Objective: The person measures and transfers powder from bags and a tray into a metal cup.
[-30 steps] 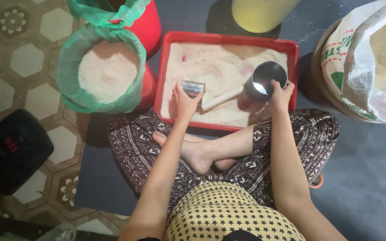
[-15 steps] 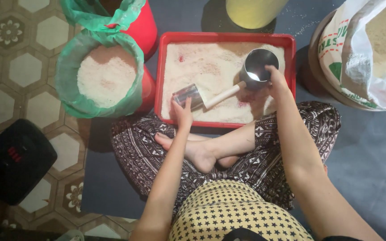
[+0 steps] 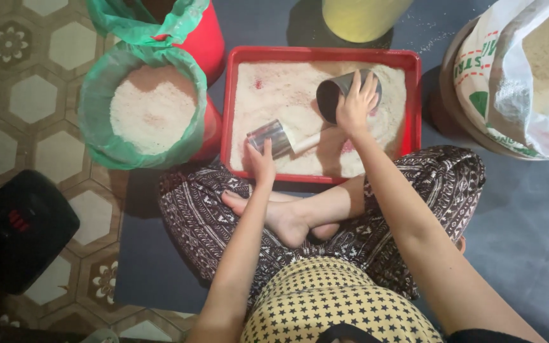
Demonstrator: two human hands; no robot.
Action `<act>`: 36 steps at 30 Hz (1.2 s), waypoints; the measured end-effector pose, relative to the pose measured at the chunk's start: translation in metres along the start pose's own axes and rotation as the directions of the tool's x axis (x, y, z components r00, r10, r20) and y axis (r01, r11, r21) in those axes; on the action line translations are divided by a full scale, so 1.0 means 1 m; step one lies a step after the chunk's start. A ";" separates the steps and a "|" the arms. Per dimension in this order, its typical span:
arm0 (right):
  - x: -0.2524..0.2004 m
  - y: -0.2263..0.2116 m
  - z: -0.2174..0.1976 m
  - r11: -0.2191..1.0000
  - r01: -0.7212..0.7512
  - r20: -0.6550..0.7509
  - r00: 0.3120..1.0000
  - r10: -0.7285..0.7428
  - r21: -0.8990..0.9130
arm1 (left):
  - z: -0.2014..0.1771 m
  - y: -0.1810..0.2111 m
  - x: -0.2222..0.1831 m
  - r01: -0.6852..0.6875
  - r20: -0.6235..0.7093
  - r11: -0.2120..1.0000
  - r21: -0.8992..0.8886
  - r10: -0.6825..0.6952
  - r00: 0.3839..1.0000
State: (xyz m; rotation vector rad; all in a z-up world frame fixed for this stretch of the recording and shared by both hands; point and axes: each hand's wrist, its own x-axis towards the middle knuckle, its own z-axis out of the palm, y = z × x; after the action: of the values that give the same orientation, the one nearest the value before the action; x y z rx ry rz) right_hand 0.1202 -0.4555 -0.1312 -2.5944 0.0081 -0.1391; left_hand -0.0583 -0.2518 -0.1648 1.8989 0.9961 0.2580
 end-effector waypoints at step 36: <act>-0.052 -0.022 -0.084 0.994 -0.066 0.088 0.994 0.059 0.084 | 0.012 0.138 -0.026 0.164 0.494 0.969 0.183 -0.235 0.837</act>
State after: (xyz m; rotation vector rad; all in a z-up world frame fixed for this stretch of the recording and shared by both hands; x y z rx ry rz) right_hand 0.0594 -0.4782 -0.0537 -2.5083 0.0511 -0.0048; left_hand 0.0054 -0.3095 -0.0526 1.8197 0.8430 -0.4357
